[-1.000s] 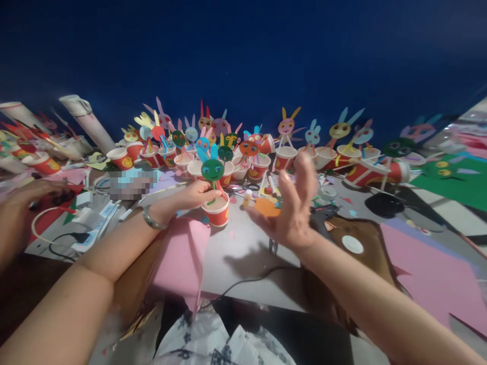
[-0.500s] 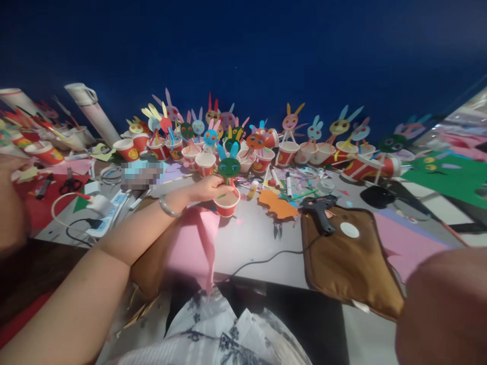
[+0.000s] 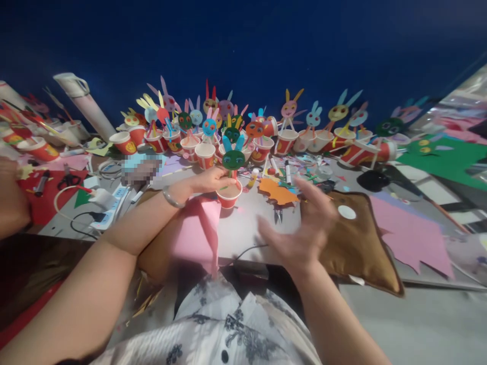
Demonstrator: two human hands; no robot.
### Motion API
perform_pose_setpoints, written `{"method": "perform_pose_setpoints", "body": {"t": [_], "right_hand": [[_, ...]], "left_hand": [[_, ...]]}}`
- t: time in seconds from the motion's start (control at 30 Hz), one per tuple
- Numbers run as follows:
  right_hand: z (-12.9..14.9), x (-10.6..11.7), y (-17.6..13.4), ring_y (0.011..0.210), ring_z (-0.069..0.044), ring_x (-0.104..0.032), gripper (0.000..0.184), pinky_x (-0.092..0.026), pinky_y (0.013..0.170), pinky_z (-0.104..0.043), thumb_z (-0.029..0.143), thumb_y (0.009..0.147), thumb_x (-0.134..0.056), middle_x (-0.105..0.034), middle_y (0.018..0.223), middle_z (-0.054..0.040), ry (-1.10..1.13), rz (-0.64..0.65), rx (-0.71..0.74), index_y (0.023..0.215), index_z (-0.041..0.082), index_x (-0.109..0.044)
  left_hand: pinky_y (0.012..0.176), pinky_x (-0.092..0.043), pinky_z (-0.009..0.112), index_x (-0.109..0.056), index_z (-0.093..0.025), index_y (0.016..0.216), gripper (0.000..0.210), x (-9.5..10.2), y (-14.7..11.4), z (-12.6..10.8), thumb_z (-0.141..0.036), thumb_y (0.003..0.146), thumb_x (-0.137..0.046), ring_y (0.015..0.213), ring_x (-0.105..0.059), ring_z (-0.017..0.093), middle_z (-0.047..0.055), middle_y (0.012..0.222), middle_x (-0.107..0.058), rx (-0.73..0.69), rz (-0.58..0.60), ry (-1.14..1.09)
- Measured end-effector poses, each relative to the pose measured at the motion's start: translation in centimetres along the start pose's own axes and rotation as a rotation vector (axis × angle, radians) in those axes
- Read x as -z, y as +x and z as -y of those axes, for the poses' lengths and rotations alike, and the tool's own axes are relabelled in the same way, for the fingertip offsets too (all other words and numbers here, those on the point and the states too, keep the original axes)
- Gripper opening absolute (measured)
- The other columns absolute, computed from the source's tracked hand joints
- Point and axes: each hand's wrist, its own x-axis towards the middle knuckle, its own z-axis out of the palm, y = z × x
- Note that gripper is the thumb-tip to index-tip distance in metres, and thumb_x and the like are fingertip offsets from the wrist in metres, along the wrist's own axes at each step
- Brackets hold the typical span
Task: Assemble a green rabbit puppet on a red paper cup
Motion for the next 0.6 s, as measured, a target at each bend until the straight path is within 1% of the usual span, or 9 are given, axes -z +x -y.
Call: {"method": "perform_pose_setpoints", "body": {"t": [0.07,0.13,0.17,0.27,0.33,0.47,0.53,0.6], "right_hand": [[0.0,-2.7,0.0,0.142,-0.038,-0.042,0.103,-0.042,0.111,-0.055,0.047,0.081,-0.076,-0.037,0.154,-0.021,0.074,0.05,-0.057,0.16,0.023,-0.014],[-0.7,-5.5,0.4,0.141,-0.039,-0.043,0.119,-0.044,0.109,-0.056,0.049,0.075,-0.08,-0.039,0.153,-0.0231,0.21,0.154,-0.142,0.161,0.023,-0.002],[-1.2,-6.7,0.7,0.141,-0.039,-0.044,0.124,-0.045,0.107,-0.056,0.049,0.072,-0.083,-0.041,0.151,-0.0246,0.283,0.206,-0.186,0.161,0.022,-0.001],[-2.2,-9.2,1.8,0.137,-0.039,-0.049,0.136,-0.042,0.108,-0.057,0.05,0.06,-0.089,-0.047,0.148,-0.0255,0.412,0.217,-0.277,0.161,0.022,-0.001],[-2.2,-9.8,2.4,0.132,-0.037,-0.053,0.136,-0.042,0.107,-0.057,0.047,0.058,-0.09,-0.052,0.144,-0.0238,0.462,0.207,-0.304,0.161,0.022,-0.003],[-1.1,-9.6,3.1,0.117,-0.032,-0.064,0.126,-0.048,0.103,-0.052,0.038,0.064,-0.086,-0.067,0.124,-0.017,0.585,0.219,-0.343,0.16,0.019,-0.007],[-0.8,-9.4,3.3,0.113,-0.031,-0.067,0.125,-0.049,0.102,-0.051,0.035,0.064,-0.085,-0.069,0.118,-0.0156,0.596,0.222,-0.366,0.16,0.016,-0.008],[-0.8,-9.3,3.3,0.111,-0.031,-0.068,0.125,-0.049,0.102,-0.05,0.033,0.063,-0.085,-0.07,0.117,-0.0149,0.59,0.223,-0.38,0.159,0.016,-0.007]], "left_hand": [[0.069,-0.04,0.027,-0.065,-0.013,0.088,0.029,0.0,0.0,0.0,-0.041,0.088,-0.057,0.075,-0.054,0.015,0.002,0.08,-0.062,0.005,0.013,0.001],[0.072,-0.042,0.028,-0.066,-0.013,0.089,0.029,0.1,0.0,-0.1,-0.041,0.088,-0.057,0.078,-0.056,0.016,0.003,0.082,-0.064,-0.012,0.014,0.001],[0.075,-0.043,0.028,-0.066,-0.013,0.09,0.029,0.2,0.0,-0.1,-0.041,0.088,-0.057,0.08,-0.057,0.016,0.003,0.085,-0.065,-0.025,0.01,0.001],[0.081,-0.045,0.028,-0.066,-0.013,0.093,0.03,0.3,0.0,-0.1,-0.041,0.089,-0.056,0.085,-0.059,0.016,0.004,0.09,-0.068,-0.05,0.004,0.002],[0.081,-0.045,0.028,-0.067,-0.013,0.095,0.031,0.3,0.1,0.0,-0.042,0.09,-0.056,0.086,-0.06,0.016,0.004,0.091,-0.068,-0.055,0.015,0.003],[0.083,-0.047,0.03,-0.068,-0.013,0.094,0.032,0.3,0.2,0.3,-0.042,0.089,-0.057,0.086,-0.062,0.018,0.006,0.093,-0.07,-0.058,0.017,0.008],[0.083,-0.047,0.03,-0.07,-0.012,0.095,0.031,0.4,0.2,0.4,-0.041,0.088,-0.058,0.086,-0.062,0.018,0.007,0.094,-0.07,-0.065,0.017,0.004],[0.082,-0.047,0.029,-0.07,-0.013,0.1,0.031,0.5,0.2,0.5,-0.039,0.087,-0.06,0.088,-0.062,0.017,0.007,0.098,-0.071,-0.081,0.029,-0.012]]}}
